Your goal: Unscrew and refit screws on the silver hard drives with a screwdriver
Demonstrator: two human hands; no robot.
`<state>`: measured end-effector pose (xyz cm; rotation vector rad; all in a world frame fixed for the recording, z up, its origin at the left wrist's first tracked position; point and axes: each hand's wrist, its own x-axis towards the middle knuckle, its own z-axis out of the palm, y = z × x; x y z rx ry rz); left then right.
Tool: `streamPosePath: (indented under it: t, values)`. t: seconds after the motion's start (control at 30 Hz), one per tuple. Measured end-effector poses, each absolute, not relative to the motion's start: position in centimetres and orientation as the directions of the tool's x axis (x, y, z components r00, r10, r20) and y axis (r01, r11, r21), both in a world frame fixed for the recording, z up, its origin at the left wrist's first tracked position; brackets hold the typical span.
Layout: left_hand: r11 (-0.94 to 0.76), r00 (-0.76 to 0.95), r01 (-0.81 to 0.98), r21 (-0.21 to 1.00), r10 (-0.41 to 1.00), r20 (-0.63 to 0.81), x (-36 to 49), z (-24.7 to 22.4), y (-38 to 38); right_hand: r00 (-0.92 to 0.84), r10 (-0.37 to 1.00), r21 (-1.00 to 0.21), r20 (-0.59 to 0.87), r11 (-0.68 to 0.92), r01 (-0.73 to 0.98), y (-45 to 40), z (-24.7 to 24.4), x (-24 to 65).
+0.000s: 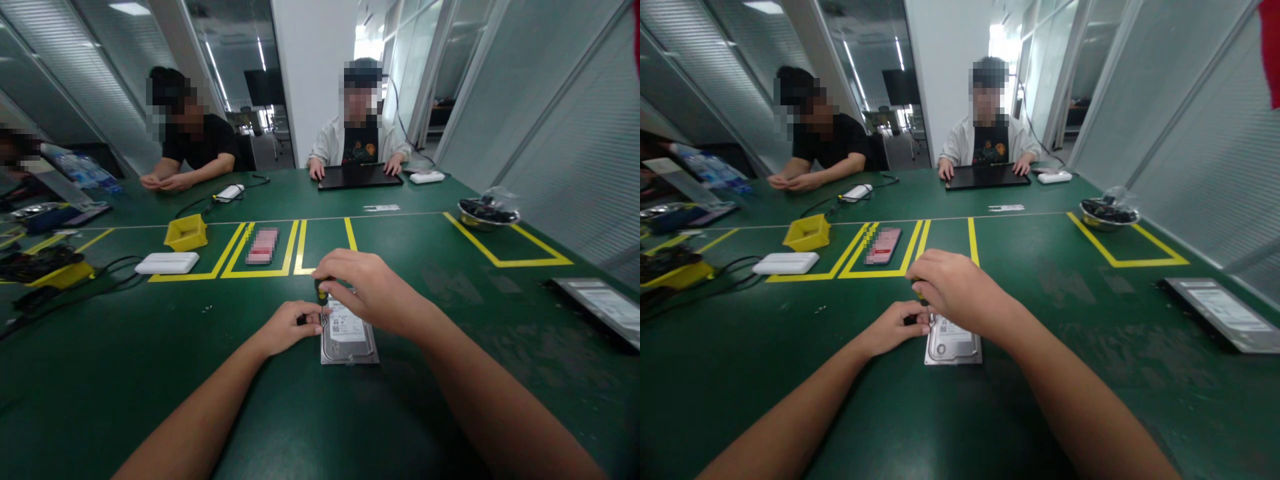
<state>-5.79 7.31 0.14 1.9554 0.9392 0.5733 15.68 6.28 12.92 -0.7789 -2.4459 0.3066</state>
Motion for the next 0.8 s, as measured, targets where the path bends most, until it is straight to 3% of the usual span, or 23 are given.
streamPosePath:
  t: [0.8]
  values:
    - [-0.360, 0.613, 0.390, 0.848, 0.788, 0.052, -5.67, -0.12, 7.23, -0.683, 0.573, -0.370, 0.452, 0.818, 0.441, 5.98, 12.78, 15.79]
